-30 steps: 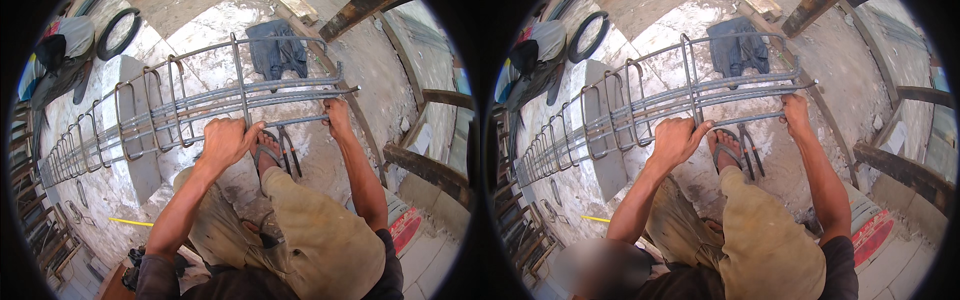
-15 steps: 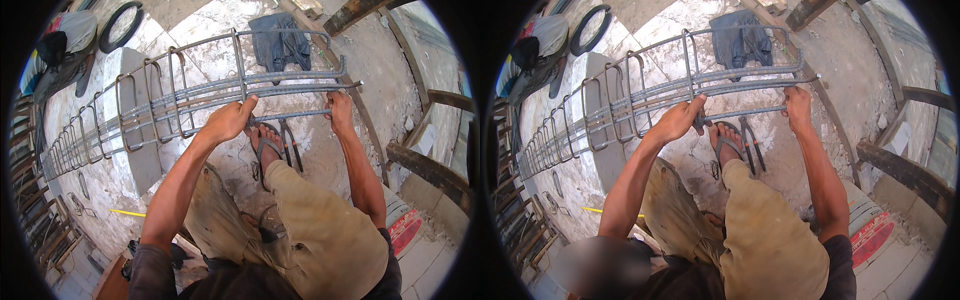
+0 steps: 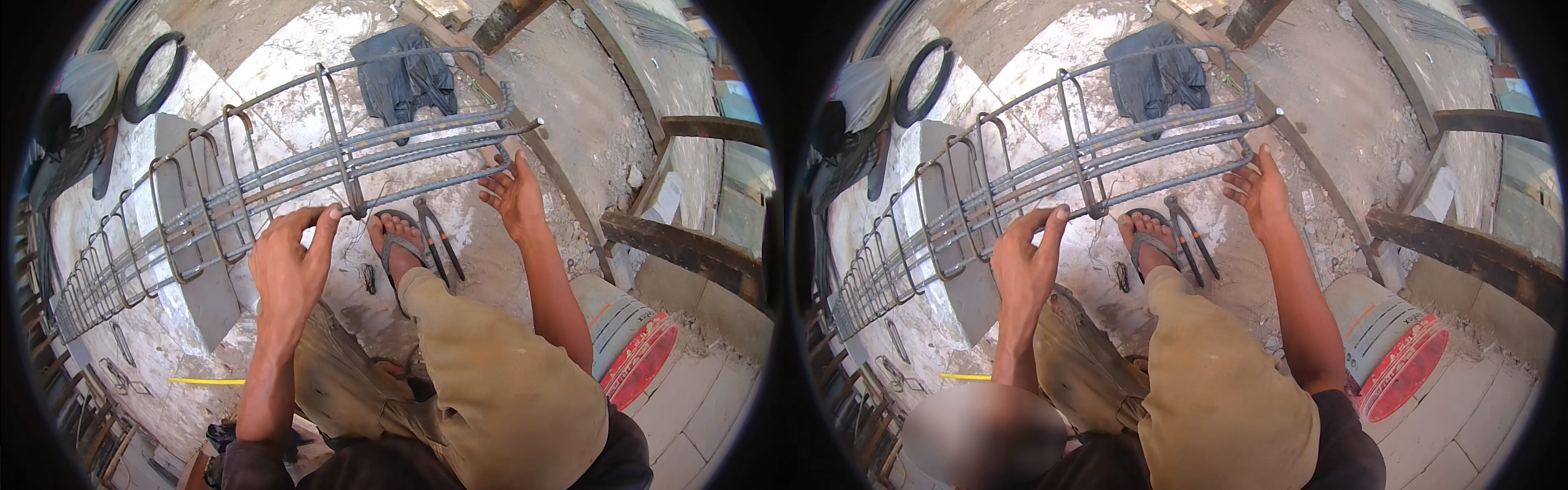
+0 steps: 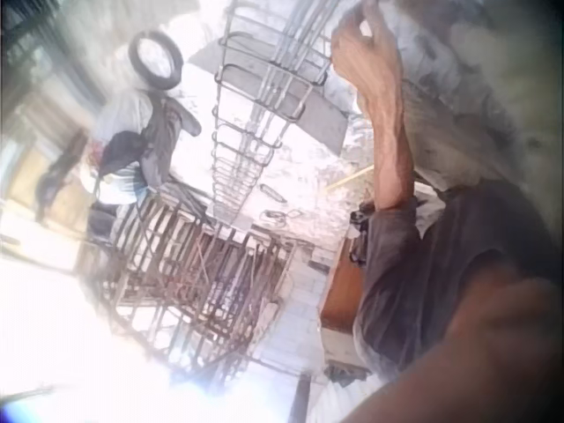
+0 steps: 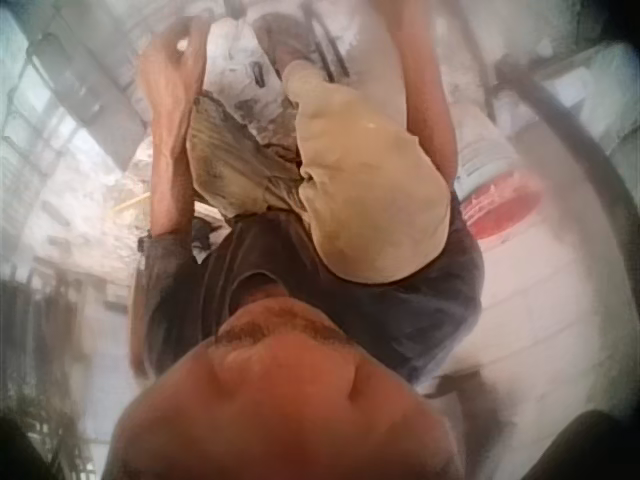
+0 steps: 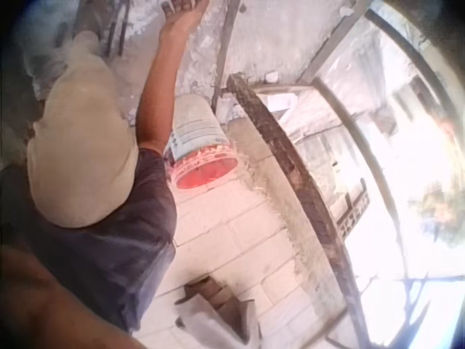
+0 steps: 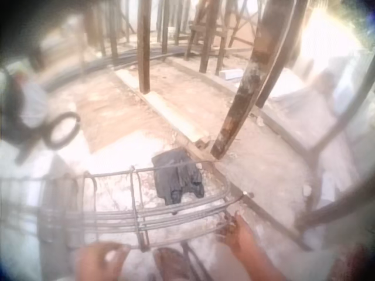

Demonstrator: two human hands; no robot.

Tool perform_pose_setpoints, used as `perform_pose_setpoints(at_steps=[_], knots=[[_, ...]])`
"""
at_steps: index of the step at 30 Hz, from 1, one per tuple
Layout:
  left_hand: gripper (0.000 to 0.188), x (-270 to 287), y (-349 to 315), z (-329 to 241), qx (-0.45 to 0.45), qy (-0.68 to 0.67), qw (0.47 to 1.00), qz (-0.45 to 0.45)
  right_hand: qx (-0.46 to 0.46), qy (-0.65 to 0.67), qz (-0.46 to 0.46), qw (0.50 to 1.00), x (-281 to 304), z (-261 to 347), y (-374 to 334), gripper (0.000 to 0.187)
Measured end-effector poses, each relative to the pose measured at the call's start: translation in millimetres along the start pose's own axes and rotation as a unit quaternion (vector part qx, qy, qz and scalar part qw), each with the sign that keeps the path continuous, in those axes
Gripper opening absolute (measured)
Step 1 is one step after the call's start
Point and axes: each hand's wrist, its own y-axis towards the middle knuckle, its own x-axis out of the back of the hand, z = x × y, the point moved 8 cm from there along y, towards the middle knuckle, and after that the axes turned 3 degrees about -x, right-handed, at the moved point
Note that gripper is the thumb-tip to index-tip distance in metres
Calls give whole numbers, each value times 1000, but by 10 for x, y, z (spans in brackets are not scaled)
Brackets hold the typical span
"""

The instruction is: The person ties metal wire around rebar rods to assemble a structural cage using pliers. They loop individual pieces of wire around the junctions and twist them tight with the tool.

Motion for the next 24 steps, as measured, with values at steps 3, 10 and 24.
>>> perform_pose_setpoints(at_steps=[3,10,24], knots=[[32,155,-545,123,29,-60,995,-73,39,-325,-25,944,332,-485,-82,65],[19,110,-760,693,96,-168,970,-146,148,-642,-10,752,430,-1743,-620,78],[27,-880,-703,614,35,-274,961,33,36,-591,-13,806,438,-1533,-528,53]])
